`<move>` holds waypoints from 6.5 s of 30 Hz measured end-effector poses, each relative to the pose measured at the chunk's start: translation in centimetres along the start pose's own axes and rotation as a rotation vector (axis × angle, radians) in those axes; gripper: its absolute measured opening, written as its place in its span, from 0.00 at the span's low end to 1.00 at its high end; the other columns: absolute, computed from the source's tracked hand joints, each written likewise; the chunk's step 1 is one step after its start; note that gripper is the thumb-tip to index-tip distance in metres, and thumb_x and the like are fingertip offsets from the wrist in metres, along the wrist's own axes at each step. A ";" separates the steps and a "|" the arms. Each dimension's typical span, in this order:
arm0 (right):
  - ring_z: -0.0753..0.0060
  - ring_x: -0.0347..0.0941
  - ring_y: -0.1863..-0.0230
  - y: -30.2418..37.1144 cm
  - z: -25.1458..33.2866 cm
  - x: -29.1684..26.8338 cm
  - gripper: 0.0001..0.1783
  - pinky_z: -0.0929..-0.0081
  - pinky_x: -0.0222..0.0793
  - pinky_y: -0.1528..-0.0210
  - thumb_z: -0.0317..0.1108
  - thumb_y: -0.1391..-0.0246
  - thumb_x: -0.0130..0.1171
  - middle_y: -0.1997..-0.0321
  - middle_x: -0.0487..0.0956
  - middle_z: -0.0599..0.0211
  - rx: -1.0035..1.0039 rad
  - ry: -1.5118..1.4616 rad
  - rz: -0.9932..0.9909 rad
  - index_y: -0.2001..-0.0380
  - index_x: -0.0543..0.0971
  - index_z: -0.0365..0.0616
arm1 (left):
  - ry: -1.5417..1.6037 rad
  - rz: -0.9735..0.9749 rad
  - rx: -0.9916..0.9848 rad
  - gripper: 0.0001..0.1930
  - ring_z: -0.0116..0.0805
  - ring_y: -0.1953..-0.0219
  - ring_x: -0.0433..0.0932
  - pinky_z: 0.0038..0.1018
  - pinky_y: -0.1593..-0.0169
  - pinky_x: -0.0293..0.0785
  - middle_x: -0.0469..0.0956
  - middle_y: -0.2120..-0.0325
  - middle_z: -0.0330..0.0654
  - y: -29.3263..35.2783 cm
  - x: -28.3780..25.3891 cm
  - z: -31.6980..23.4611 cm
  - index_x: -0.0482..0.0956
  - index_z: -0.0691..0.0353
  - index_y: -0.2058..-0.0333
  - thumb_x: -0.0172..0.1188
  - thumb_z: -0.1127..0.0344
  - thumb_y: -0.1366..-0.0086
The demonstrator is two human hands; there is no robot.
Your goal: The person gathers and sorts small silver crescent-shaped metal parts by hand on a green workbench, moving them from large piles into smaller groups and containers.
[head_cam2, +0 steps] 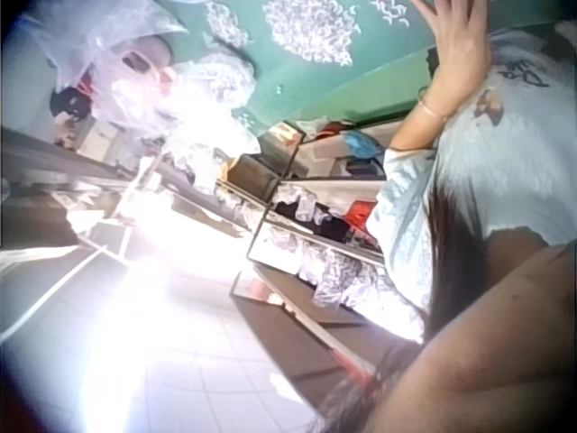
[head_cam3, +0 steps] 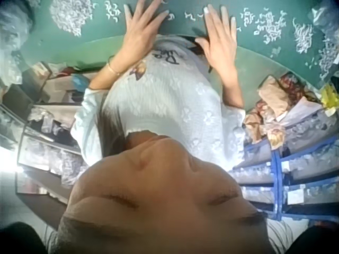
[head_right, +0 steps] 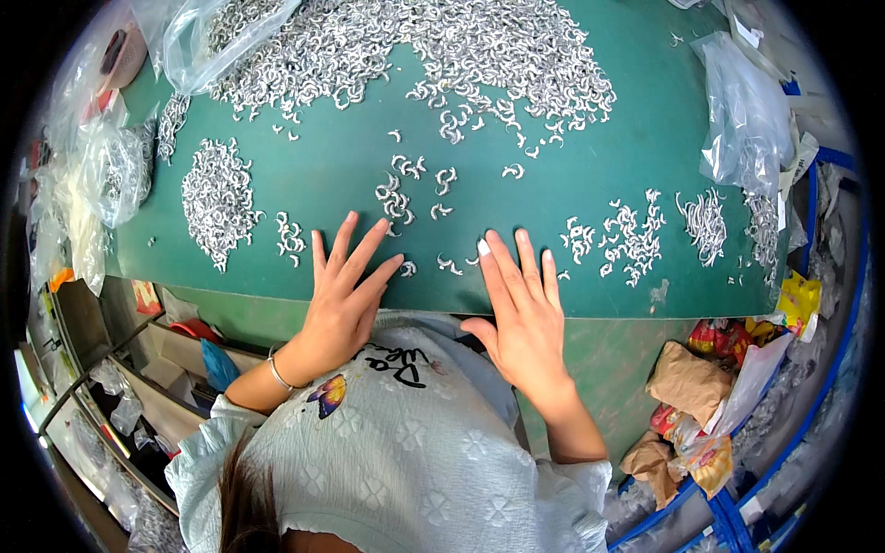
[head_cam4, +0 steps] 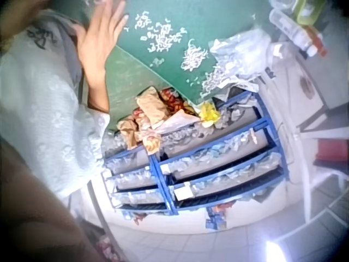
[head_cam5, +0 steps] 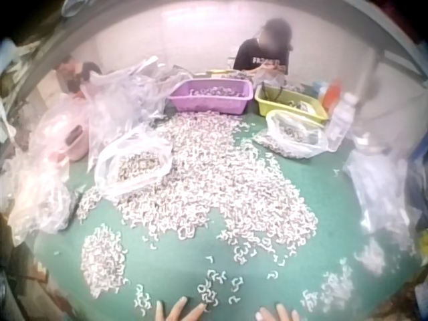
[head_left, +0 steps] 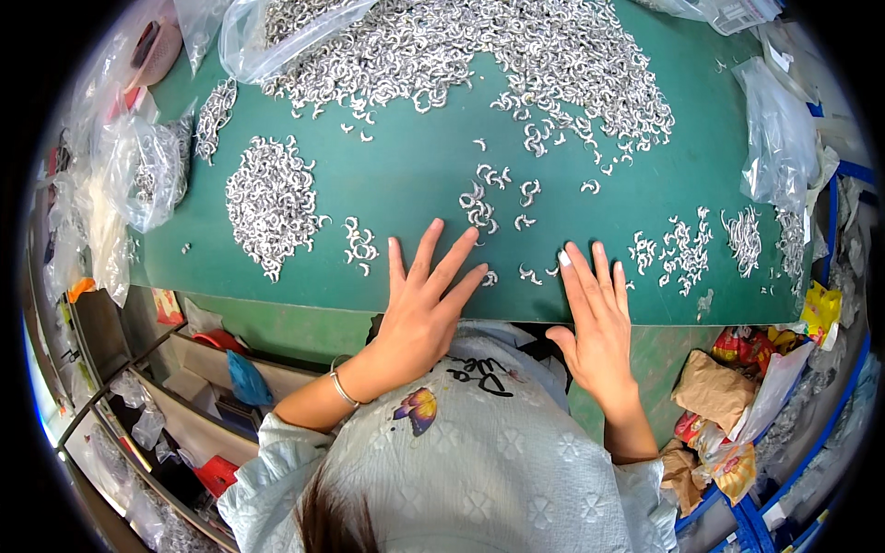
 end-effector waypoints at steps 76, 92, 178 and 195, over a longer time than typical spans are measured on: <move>0.61 0.71 0.64 -3.8 -0.8 1.4 0.18 0.69 0.69 0.66 0.18 0.63 0.70 0.62 0.75 0.61 -0.036 -0.243 -0.575 0.63 0.80 0.35 | 0.023 -0.251 0.020 0.14 0.43 0.52 0.70 0.39 0.49 0.59 0.73 0.55 0.41 -1.6 0.0 -0.1 0.81 0.58 0.61 0.68 0.74 0.49; 0.58 0.74 0.61 -6.2 2.4 2.1 0.13 0.66 0.72 0.61 0.17 0.57 0.65 0.61 0.76 0.59 -0.138 -0.415 -0.366 0.64 0.79 0.34 | 0.093 -0.239 -0.015 0.15 0.40 0.56 0.72 0.34 0.52 0.61 0.73 0.58 0.42 -1.4 -0.1 0.5 0.78 0.61 0.57 0.65 0.75 0.45; 0.46 0.45 0.25 -2.6 3.2 2.3 0.39 0.26 0.29 0.35 0.51 0.53 0.63 0.29 0.62 0.72 -0.142 0.036 0.092 0.38 0.70 0.48 | 0.092 -0.284 -0.081 0.16 0.42 0.54 0.72 0.34 0.52 0.62 0.74 0.58 0.42 -1.7 -0.7 1.2 0.79 0.62 0.58 0.63 0.79 0.47; 0.50 0.46 0.25 0.6 0.7 2.1 0.40 0.22 0.27 0.36 0.55 0.51 0.60 0.27 0.60 0.73 -0.007 0.087 0.004 0.37 0.69 0.48 | 0.088 -0.258 -0.012 0.18 0.42 0.52 0.73 0.37 0.51 0.60 0.75 0.54 0.41 -2.9 -0.4 0.8 0.78 0.61 0.54 0.63 0.78 0.46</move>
Point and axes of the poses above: each hand's wrist, its own y-axis away from the middle knuckle, its own x-axis out of the palm, z = x × y, the point moved 2 cm from there along -y, towards the middle knuckle
